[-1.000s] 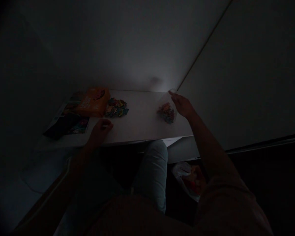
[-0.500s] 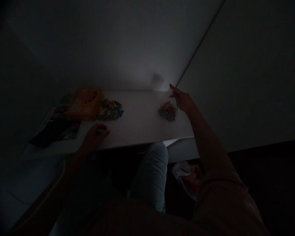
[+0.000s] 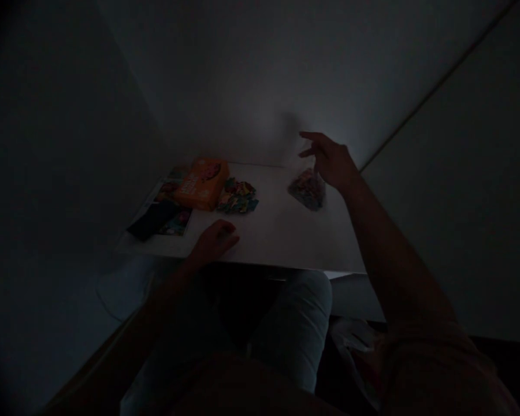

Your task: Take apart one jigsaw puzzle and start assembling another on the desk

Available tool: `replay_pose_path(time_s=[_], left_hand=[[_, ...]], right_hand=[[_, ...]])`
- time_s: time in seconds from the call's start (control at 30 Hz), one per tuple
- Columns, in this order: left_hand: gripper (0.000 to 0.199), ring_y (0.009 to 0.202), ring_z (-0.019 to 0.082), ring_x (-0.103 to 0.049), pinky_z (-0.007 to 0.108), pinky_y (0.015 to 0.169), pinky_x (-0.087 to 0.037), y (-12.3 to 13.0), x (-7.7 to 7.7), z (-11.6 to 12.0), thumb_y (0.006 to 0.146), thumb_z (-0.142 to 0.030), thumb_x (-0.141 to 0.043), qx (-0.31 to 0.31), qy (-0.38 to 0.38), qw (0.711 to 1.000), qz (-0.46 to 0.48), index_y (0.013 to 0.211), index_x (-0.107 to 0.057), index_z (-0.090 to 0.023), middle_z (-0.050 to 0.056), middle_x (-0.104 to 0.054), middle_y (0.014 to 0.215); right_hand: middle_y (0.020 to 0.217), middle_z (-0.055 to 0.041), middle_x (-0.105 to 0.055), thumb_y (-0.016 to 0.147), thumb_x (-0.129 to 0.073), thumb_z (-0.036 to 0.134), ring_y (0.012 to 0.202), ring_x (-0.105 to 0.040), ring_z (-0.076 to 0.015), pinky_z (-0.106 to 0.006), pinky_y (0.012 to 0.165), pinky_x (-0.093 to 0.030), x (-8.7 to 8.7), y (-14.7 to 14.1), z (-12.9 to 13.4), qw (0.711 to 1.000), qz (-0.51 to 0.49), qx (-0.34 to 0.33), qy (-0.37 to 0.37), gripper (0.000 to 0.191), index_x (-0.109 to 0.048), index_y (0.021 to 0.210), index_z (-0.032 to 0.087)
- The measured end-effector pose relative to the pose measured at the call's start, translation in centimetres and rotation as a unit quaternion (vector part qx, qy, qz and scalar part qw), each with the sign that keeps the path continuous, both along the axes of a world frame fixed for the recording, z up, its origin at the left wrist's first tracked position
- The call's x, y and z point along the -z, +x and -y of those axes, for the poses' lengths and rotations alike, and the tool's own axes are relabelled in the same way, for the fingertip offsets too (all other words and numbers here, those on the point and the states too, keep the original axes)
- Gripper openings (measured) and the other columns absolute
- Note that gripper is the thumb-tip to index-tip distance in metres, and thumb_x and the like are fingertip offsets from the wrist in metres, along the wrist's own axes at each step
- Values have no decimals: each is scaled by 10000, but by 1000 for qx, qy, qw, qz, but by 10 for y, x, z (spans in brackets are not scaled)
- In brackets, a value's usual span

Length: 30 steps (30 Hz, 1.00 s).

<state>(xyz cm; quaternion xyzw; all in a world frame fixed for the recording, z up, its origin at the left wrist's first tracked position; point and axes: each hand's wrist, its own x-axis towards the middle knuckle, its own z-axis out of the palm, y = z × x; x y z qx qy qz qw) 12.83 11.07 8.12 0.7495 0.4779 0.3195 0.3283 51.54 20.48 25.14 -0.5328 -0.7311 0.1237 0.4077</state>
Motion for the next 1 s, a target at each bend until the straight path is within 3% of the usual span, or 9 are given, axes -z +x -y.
replay_pose_path(time_s=[0.1, 0.17, 0.27, 0.4, 0.53, 0.6, 0.7, 0.87, 1.0], left_hand=[[235, 1137, 283, -797, 498, 1052, -672, -1, 0, 1, 990, -465, -767, 7, 7, 1000, -20, 1174, -691, -340, 69, -812, 1223], [247, 1166, 284, -790, 497, 1067, -669, -2, 0, 2, 1002, -475, -773, 12, 9, 1000, -16, 1189, -693, -336, 79, -806, 1251], [271, 1158, 286, -788, 497, 1083, -661, -4, 3, 2, 986, -481, -809, 18, 3, 1000, 13, 1175, -687, -330, 82, -803, 1240], [292, 1163, 307, -791, 532, 1099, -649, -5, 10, 0, 969, -500, -841, 30, 0, 999, 31, 1164, -693, -340, 76, -804, 1218], [288, 1169, 316, -790, 543, 1099, -644, -6, 14, -1, 975, -520, -840, 39, 12, 997, 59, 1146, -697, -338, 78, -796, 1218], [273, 1165, 308, -787, 535, 1101, -644, -6, 14, 0, 982, -504, -833, 35, 4, 997, 72, 1144, -688, -339, 74, -792, 1221], [275, 1186, 307, -774, 529, 1101, -646, -5, 14, 2, 988, -472, -828, 17, -4, 996, 84, 1174, -673, -343, 75, -785, 1245], [244, 1321, 313, -730, 533, 1155, -627, -7, 9, -1, 1053, -350, -710, -41, 33, 996, 77, 1296, -685, -338, 99, -774, 1359], [403, 1559, 361, -607, 633, 1343, -454, -9, -7, -25, 1068, -266, -608, -39, 124, 990, -49, 1446, -715, -356, 97, -714, 1577]], right_hand=[[1081, -120, -863, 1102, -601, 732, 892, -800, -272, -430, 745, -664, -21, -72, -45, 995, -56, -85, 8, 575, -764, 1368, 250], [1057, -83, -854, 1097, -612, 715, 834, -771, -224, -397, 725, -658, -32, -125, -77, 988, -99, -115, -6, 537, -747, 1290, 232], [1137, -52, -847, 1070, -617, 736, 805, -774, -228, -438, 751, -679, -39, -205, -120, 977, -158, -133, -50, 463, -711, 1207, 304], [1283, -43, -826, 1008, -654, 778, 1148, -789, -332, -526, 870, -696, -25, -297, -161, 959, -194, -187, -91, 467, -665, 1233, 368], [1477, -73, -755, 997, -679, 781, 1318, -711, -339, -585, 1023, -663, 7, -343, -178, 952, -156, -220, -147, 527, -647, 1280, 338], [1509, -91, -739, 992, -709, 764, 1339, -696, -342, -611, 1090, -637, 23, -342, -177, 954, -126, -225, -153, 540, -660, 1309, 329], [1498, -128, -748, 989, -733, 719, 1359, -699, -347, -606, 1190, -584, 44, -311, -163, 969, -78, -209, -106, 552, -702, 1353, 306], [1424, -191, -787, 1024, -629, 704, 1316, -744, -379, -624, 1212, -568, 87, -211, -109, 989, 18, -136, -49, 609, -771, 1397, 244], [1567, -123, -736, 1029, -658, 683, 1461, -691, -381, -646, 1277, -533, 133, -148, -53, 989, 80, -125, -21, 615, -738, 1552, 368]])
